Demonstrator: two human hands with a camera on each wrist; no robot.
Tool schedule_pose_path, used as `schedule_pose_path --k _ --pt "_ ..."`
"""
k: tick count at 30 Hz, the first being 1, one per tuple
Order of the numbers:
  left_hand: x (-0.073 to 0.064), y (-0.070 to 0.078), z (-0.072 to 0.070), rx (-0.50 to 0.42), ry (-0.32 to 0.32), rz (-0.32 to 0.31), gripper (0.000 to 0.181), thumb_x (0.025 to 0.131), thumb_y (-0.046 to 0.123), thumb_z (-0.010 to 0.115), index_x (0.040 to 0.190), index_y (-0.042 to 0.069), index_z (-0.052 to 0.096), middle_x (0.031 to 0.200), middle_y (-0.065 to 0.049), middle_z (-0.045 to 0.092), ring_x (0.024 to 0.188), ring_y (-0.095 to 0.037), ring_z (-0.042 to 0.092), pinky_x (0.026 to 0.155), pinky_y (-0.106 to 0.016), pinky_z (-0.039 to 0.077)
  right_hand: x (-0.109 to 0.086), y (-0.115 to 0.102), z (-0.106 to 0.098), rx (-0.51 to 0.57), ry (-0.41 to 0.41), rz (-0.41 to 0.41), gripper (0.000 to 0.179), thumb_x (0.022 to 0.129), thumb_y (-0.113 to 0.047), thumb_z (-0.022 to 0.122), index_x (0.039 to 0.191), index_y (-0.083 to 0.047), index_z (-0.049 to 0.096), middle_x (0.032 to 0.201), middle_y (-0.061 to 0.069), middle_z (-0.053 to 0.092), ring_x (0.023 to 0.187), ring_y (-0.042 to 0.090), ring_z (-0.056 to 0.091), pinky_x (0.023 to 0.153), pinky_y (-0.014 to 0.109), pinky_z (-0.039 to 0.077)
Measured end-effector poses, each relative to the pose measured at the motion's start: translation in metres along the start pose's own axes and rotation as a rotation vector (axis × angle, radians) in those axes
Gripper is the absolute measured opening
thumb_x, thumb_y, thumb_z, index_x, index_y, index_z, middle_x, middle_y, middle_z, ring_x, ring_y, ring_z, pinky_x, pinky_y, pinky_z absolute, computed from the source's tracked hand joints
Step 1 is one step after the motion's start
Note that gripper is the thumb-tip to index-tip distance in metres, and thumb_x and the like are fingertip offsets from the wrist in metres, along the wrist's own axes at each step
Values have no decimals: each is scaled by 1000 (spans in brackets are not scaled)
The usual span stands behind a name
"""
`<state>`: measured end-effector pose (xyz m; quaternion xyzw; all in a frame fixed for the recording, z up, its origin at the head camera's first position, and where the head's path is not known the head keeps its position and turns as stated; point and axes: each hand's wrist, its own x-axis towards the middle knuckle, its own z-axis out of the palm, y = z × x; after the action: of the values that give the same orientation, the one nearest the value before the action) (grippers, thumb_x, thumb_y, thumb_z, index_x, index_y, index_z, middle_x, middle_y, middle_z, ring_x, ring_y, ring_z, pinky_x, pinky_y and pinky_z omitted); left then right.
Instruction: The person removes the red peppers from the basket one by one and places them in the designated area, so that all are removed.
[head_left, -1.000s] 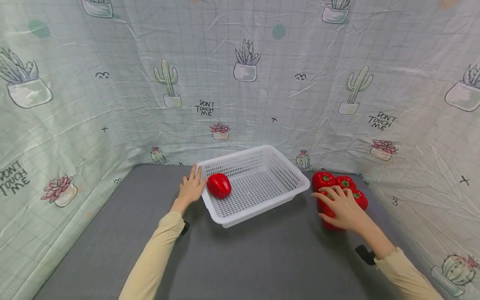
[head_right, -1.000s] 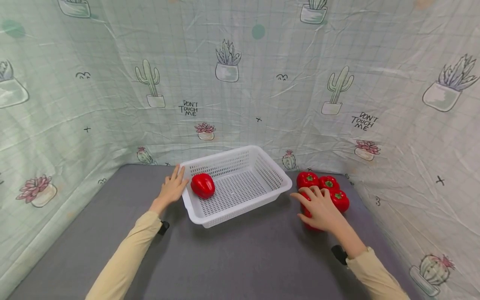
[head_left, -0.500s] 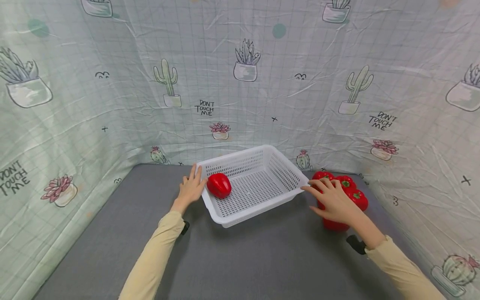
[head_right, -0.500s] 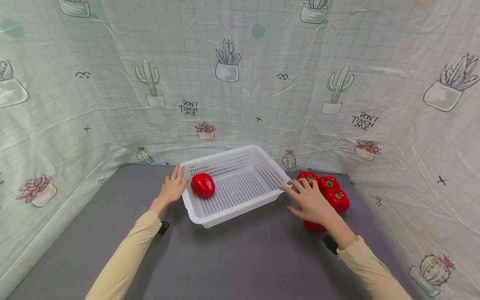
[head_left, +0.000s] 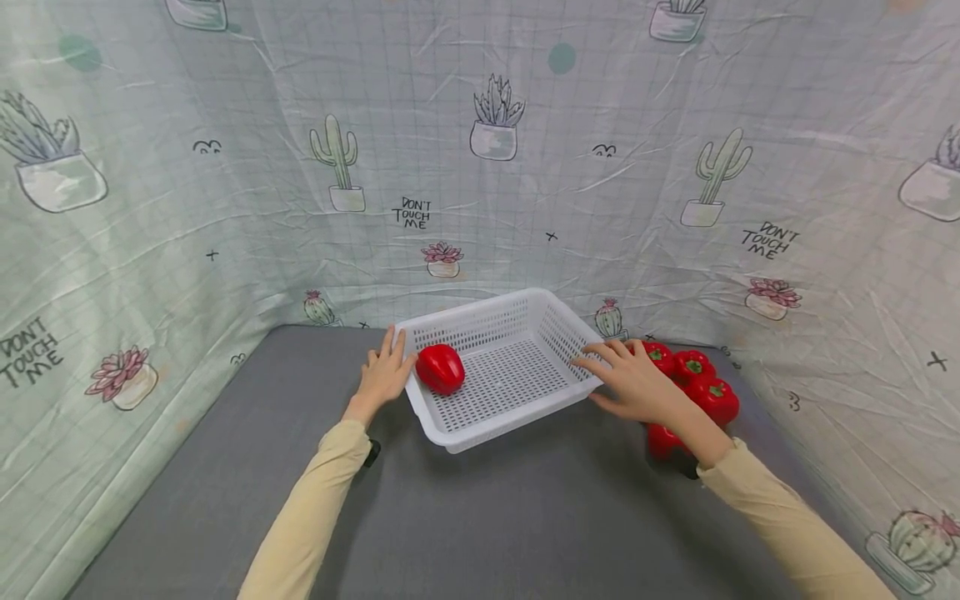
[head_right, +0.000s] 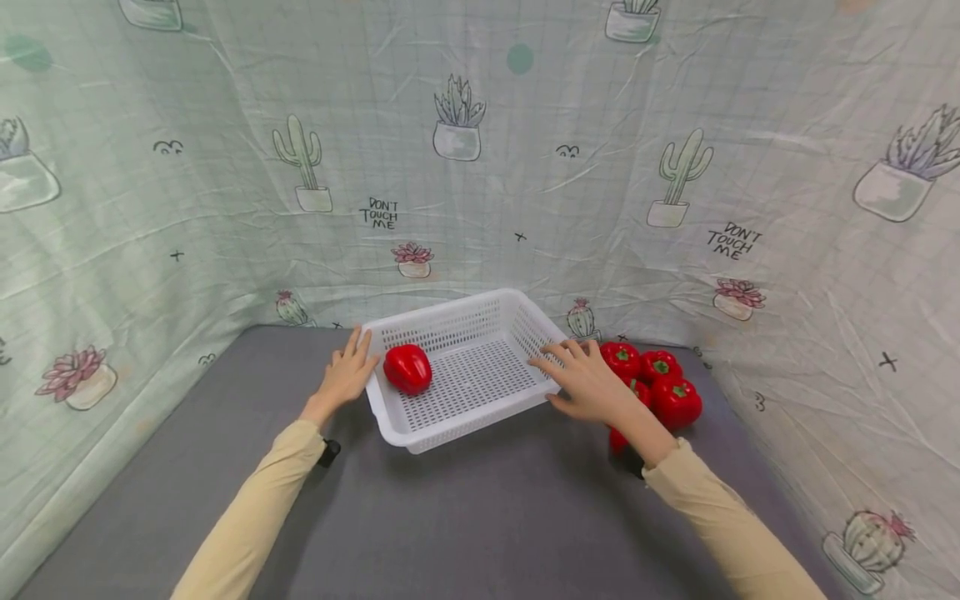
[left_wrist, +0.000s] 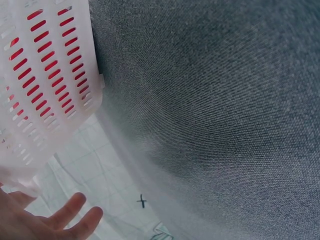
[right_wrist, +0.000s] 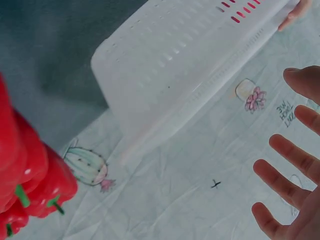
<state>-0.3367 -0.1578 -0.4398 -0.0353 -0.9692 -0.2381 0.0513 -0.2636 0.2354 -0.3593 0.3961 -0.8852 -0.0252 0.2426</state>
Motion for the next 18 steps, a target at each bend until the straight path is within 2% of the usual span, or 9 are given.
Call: schedule_pose_path --k 11,18 --pt "-1 1 -1 -8 5 -5 60 94 37 30 144 9 12 152 -10 -1 118 -49 26 94 -67 21 33 -11 16 57 -21 -11 49 75 -27 68 120 -17 52 117 8 52 104 26 46 81 48 35" --pt "-1 1 0 -9 10 -3 60 94 36 32 144 10 12 152 -9 -1 117 -48 28 94 -66 21 50 -25 29 81 -25 4 46 77 -26 66 120 -17 52 118 8 53 104 25 48 80 45 36"
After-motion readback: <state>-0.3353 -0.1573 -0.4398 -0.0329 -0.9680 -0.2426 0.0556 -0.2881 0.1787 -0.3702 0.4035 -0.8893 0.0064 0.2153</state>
